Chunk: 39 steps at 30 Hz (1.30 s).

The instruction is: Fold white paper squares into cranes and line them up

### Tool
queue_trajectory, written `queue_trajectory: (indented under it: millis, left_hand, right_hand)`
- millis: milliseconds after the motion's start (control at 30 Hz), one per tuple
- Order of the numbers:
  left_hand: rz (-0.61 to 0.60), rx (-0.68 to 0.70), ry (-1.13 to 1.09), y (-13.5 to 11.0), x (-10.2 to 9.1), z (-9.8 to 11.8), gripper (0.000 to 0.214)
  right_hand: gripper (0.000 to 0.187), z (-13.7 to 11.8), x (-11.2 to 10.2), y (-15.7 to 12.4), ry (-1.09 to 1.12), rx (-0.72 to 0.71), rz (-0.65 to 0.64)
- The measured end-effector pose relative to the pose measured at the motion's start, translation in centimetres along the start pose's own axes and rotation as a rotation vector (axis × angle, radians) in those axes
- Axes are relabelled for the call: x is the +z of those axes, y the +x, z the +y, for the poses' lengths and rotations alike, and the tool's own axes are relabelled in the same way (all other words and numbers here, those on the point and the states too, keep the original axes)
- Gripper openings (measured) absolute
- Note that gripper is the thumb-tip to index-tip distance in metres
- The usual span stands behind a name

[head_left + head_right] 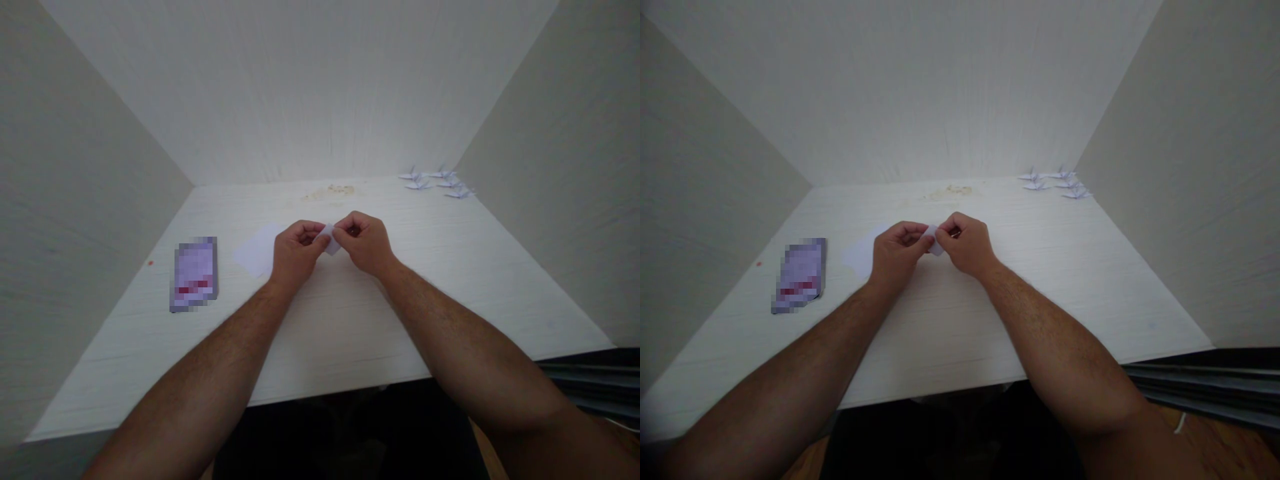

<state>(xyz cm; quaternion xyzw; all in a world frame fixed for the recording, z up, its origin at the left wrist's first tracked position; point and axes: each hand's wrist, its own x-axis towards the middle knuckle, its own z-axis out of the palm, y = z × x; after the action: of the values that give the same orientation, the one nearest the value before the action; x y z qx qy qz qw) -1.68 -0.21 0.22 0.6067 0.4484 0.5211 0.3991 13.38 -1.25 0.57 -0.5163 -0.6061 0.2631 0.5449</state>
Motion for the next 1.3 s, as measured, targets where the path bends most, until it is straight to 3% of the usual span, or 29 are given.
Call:
queue_trajectory:
  millis: [267, 533, 1300]
  left_hand:
    - [0.005, -0.018, -0.034, 0.06, 0.0, -0.19, 0.015]
    - [0.019, 0.019, -0.03, 0.0, -0.07, -0.14, 0.023]
    - [0.093, 0.039, -0.046, -0.24, 0.19, 0.01, 0.014]
  right_hand:
    - [0.011, -0.22, 0.04, -0.03, -0.013, -0.002, 0.022]
    - [0.006, 0.09, 0.48, -0.09, 0.108, 0.024, 0.039]
    - [0.006, -0.22, 0.76, -0.54, 0.163, 0.02, 0.069]
